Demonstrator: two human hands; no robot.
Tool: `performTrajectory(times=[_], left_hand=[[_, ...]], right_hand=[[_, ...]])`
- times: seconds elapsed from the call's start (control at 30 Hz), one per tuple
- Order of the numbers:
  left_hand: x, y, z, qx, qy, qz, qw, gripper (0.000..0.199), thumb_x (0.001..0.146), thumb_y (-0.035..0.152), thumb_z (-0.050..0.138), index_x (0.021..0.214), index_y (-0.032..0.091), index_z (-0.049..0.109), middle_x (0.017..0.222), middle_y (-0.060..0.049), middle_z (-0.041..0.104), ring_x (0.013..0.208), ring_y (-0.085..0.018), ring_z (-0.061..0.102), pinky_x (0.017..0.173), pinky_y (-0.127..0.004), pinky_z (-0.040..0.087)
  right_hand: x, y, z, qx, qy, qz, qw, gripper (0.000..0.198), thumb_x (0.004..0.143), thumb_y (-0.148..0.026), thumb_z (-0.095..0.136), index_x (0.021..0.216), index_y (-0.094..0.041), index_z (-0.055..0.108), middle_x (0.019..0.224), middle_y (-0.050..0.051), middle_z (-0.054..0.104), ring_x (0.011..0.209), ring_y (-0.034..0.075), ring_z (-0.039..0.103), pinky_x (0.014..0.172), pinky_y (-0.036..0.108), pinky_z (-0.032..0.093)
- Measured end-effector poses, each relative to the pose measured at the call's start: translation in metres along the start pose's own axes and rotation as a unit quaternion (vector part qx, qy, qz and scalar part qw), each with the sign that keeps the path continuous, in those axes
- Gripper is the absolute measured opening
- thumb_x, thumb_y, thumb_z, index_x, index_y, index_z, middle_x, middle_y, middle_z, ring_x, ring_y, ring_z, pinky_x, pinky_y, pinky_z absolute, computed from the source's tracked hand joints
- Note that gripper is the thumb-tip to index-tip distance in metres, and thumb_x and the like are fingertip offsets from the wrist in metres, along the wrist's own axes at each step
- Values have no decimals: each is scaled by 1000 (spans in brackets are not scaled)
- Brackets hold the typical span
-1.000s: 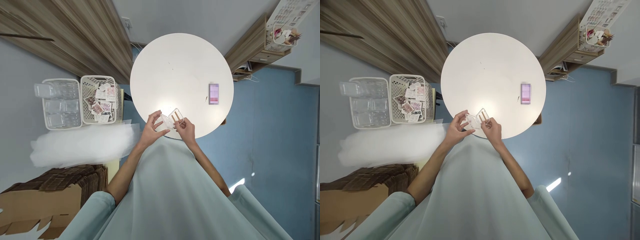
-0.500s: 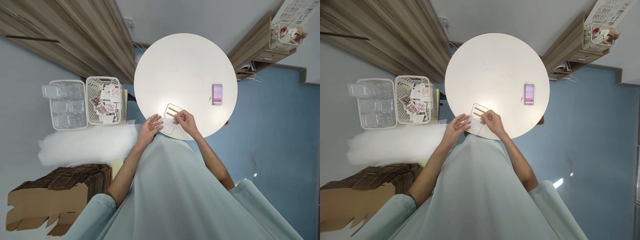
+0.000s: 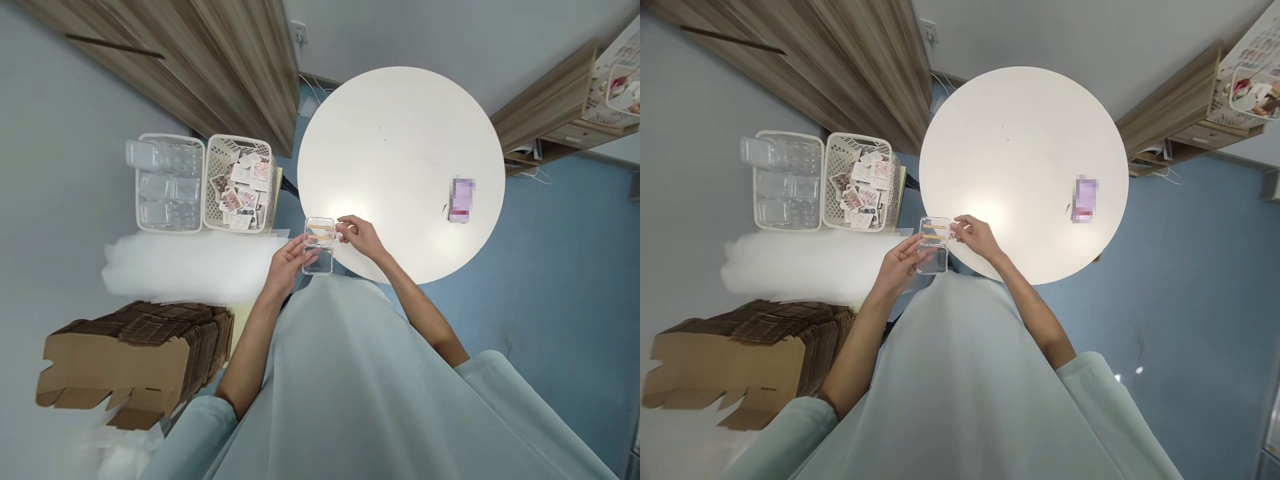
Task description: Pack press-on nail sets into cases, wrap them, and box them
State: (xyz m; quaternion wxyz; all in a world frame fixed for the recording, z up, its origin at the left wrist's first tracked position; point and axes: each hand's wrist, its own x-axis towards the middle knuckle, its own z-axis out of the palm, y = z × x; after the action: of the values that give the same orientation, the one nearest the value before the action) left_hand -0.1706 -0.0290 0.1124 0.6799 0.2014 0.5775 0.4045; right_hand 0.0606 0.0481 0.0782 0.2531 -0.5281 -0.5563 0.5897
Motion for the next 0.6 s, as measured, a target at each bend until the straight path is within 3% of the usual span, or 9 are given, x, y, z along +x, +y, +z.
performTrajectory(times=[0.13, 0.23, 0.37, 0.6], left_hand=[[-7, -1, -20, -40, 52, -8, 998, 59, 79, 17, 86, 135, 21, 68, 151, -13, 65, 119, -27, 75, 104, -39, 62], [-11, -1, -32, -61, 69, -15, 996, 61, 79, 15, 86, 137, 21, 67, 146, -13, 69, 122, -26, 74, 106, -38, 61], [-13, -2, -43, -72, 66, -19, 995, 61, 80, 15, 86, 137, 20, 66, 142, -14, 71, 124, -26, 73, 107, -40, 61], [-10, 0, -39, -80, 67, -27, 994, 63, 78, 12, 86, 138, 17, 66, 138, -15, 73, 124, -25, 73, 109, -37, 60]], right_hand=[[20, 29, 2, -227, 7, 4, 974, 33, 96, -41, 73, 122, -21, 68, 123, 10, 70, 88, 20, 71, 88, 37, 58], [29, 50, 9, -325, -19, 35, 945, 44, 90, -34, 81, 128, -20, 64, 134, 13, 62, 103, 25, 69, 86, 37, 57], [31, 65, 24, -386, -34, 47, 921, 60, 86, -35, 85, 138, -21, 57, 137, 14, 57, 115, 29, 64, 84, 37, 57], [25, 70, 36, -418, -17, 38, 907, 40, 98, -27, 70, 134, -18, 56, 134, 16, 56, 109, 28, 64, 76, 36, 56]])
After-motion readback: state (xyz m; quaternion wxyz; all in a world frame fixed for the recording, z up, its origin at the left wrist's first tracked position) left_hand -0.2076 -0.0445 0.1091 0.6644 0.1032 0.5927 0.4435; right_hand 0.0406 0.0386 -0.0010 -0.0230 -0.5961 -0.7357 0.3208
